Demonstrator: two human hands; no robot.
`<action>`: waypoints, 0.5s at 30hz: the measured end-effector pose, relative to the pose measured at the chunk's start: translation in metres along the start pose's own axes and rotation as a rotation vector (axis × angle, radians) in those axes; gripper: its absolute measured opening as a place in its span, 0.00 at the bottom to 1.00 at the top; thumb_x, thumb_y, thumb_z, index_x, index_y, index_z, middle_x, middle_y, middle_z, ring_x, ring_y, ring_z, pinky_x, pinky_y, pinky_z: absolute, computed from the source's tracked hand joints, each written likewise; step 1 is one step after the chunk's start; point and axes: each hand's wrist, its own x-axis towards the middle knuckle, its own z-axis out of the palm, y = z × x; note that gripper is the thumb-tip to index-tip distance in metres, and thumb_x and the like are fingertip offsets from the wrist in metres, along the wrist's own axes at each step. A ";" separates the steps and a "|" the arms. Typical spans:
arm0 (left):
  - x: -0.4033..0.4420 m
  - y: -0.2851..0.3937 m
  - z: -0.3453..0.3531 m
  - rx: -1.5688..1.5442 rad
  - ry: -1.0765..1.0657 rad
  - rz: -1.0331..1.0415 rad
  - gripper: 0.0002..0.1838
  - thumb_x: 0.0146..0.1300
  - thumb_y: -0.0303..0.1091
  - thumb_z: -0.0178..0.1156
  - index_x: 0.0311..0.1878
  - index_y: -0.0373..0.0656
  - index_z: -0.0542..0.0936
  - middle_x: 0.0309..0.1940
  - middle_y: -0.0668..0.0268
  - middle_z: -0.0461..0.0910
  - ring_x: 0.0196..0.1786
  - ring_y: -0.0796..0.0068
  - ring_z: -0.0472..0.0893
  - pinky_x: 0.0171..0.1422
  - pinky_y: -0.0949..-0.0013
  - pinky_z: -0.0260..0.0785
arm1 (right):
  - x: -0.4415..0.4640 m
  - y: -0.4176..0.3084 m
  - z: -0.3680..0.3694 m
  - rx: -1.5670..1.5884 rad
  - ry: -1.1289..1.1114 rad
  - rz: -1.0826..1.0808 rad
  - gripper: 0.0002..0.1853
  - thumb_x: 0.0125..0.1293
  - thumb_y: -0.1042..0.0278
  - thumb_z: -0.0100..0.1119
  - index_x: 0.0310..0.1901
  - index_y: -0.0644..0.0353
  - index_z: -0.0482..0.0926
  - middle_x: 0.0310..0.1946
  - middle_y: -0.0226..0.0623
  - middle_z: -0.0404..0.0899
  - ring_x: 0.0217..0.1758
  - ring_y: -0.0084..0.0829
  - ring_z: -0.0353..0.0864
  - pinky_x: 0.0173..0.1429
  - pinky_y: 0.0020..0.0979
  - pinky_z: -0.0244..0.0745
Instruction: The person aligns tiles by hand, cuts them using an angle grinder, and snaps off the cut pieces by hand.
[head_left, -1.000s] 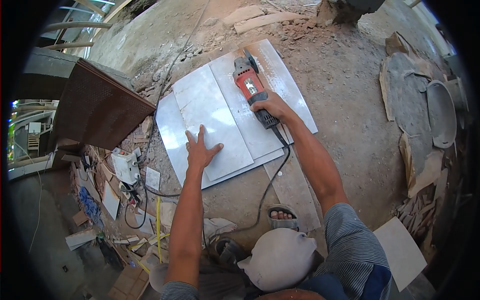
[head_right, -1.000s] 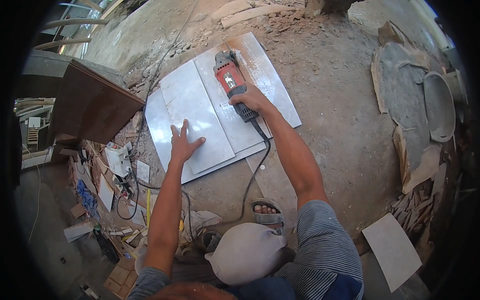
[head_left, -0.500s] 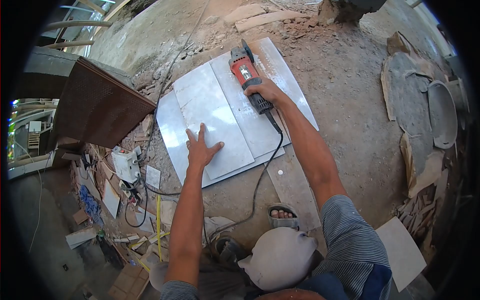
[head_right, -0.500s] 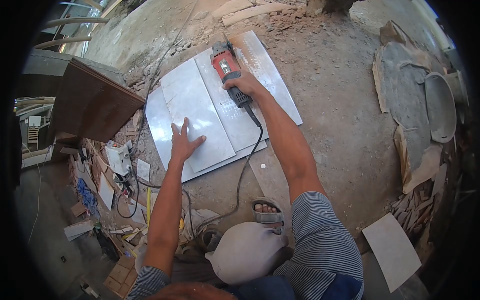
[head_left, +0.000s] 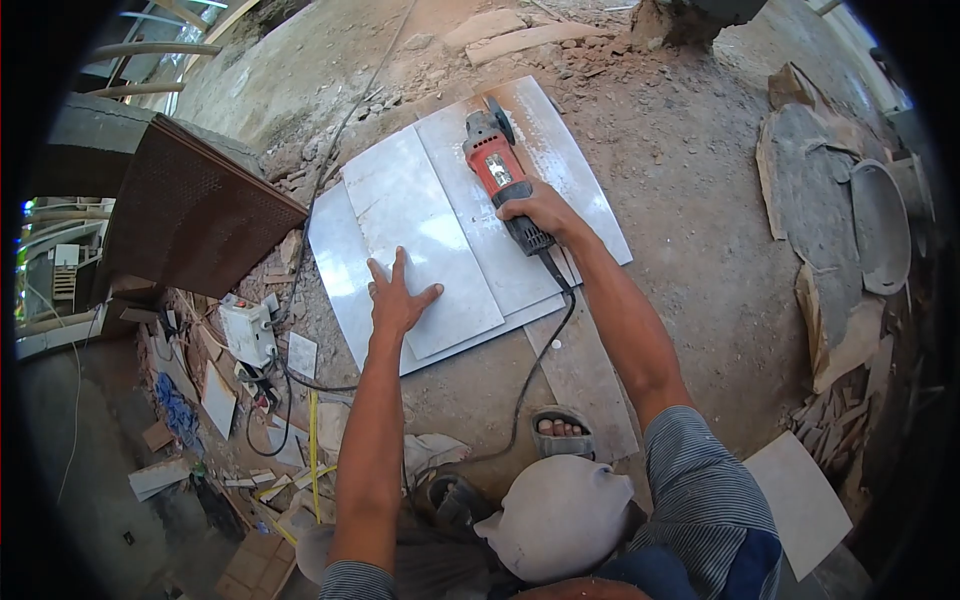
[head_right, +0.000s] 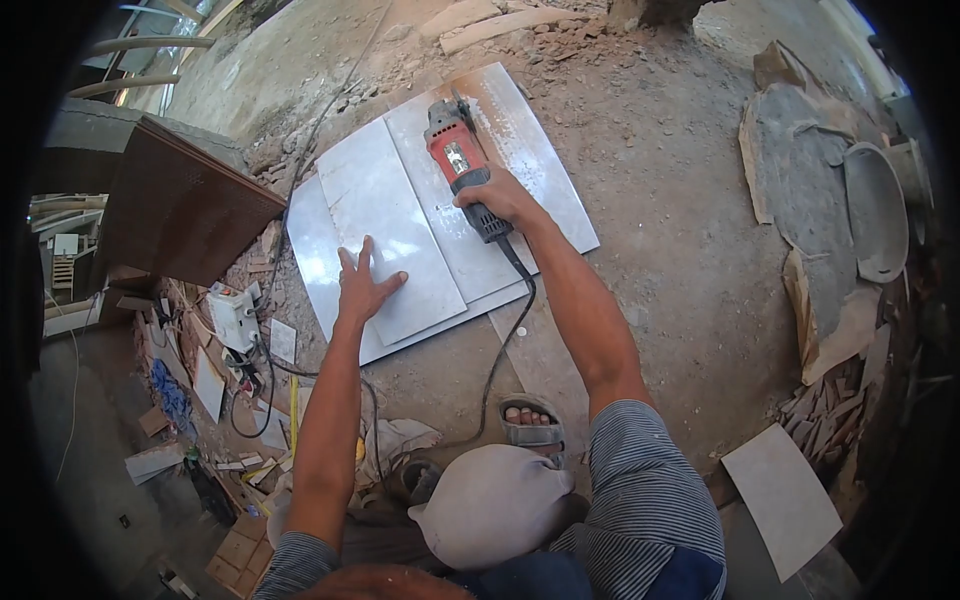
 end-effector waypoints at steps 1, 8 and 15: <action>0.000 0.001 0.000 0.005 -0.002 -0.005 0.57 0.46 0.64 0.68 0.76 0.58 0.49 0.73 0.35 0.36 0.70 0.28 0.53 0.71 0.45 0.56 | 0.003 0.001 0.000 0.001 0.002 -0.003 0.26 0.40 0.64 0.71 0.42 0.66 0.76 0.31 0.37 0.79 0.28 0.28 0.77 0.34 0.27 0.73; 0.002 -0.002 0.002 0.007 -0.006 0.004 0.57 0.46 0.64 0.68 0.76 0.57 0.49 0.73 0.35 0.35 0.71 0.28 0.53 0.72 0.46 0.55 | 0.025 0.000 0.002 0.049 -0.025 -0.013 0.22 0.41 0.64 0.70 0.38 0.65 0.77 0.29 0.35 0.79 0.27 0.26 0.77 0.31 0.27 0.72; 0.004 -0.004 0.005 -0.035 0.033 0.010 0.56 0.46 0.62 0.70 0.76 0.61 0.51 0.75 0.42 0.34 0.71 0.26 0.51 0.69 0.39 0.58 | 0.023 0.001 0.002 0.029 -0.043 -0.015 0.23 0.42 0.64 0.70 0.41 0.64 0.76 0.29 0.34 0.78 0.27 0.25 0.76 0.32 0.25 0.72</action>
